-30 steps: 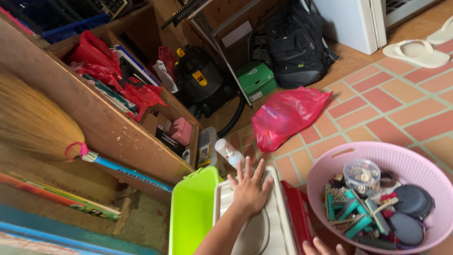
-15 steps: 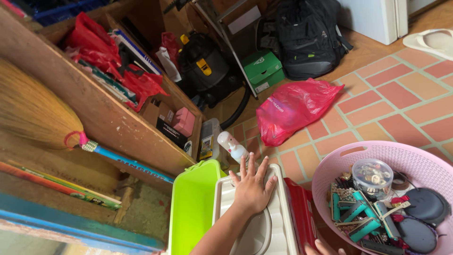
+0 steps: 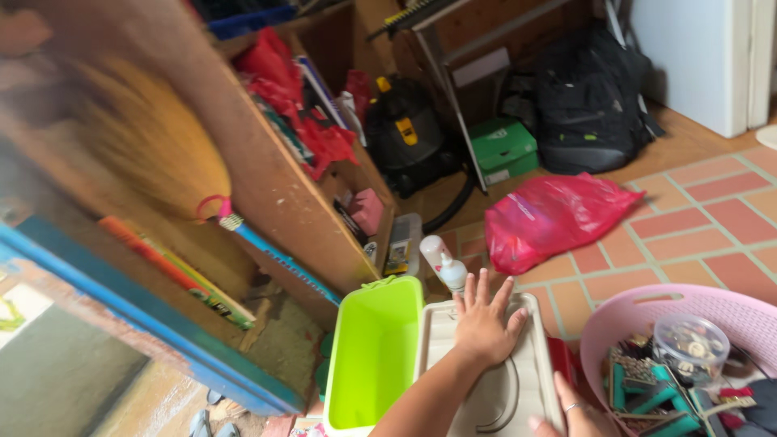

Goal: The person sits on the floor and organizes various items, including a plastic container, a red stool, a small box, and a spray bottle. They open a blue jewelry box and handle several pieces of jewelry, such as necklaces and earrings, placing them into the box's compartments.

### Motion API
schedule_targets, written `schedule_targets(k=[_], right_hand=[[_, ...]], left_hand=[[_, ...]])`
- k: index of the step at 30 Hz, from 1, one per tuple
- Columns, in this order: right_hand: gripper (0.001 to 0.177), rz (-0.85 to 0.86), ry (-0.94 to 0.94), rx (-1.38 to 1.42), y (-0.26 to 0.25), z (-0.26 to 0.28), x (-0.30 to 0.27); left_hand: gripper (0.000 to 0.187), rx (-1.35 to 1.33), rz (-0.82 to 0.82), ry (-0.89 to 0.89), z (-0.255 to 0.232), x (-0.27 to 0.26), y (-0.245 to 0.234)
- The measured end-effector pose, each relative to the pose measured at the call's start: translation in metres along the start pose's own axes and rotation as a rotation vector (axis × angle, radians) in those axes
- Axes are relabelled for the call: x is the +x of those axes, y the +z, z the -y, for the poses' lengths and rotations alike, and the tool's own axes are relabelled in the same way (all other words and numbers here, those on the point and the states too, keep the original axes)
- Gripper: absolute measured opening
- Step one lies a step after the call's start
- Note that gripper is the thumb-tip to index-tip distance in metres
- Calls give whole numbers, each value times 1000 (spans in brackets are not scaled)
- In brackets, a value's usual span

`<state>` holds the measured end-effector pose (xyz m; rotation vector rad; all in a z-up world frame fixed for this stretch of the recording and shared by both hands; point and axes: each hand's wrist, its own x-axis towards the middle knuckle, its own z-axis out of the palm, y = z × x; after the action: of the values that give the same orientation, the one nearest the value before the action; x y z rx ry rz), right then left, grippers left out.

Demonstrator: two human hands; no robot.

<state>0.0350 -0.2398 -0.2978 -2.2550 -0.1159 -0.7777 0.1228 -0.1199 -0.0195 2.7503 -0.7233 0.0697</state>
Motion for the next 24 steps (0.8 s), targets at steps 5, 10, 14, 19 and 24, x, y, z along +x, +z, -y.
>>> schedule_targets(k=[5,10,14,19,24], right_hand=[[64,119,473,347,-20,6,12],[45,201,785,592,-7,-12,18],[43,116,728,900,1,-25,23],[48,79,709,839,-3,-19,36],[41,-180,679,747,18,-1,33]], left_hand=[[69,-73,-16,-39,7,-12,4],[70,-25,0,-46,22,-33,-11],[71,25,-24,-107,44,-44,-35],[71,37,-39,-160,63,-55,-62],[72,70,-69,-135,61,-53,-83]])
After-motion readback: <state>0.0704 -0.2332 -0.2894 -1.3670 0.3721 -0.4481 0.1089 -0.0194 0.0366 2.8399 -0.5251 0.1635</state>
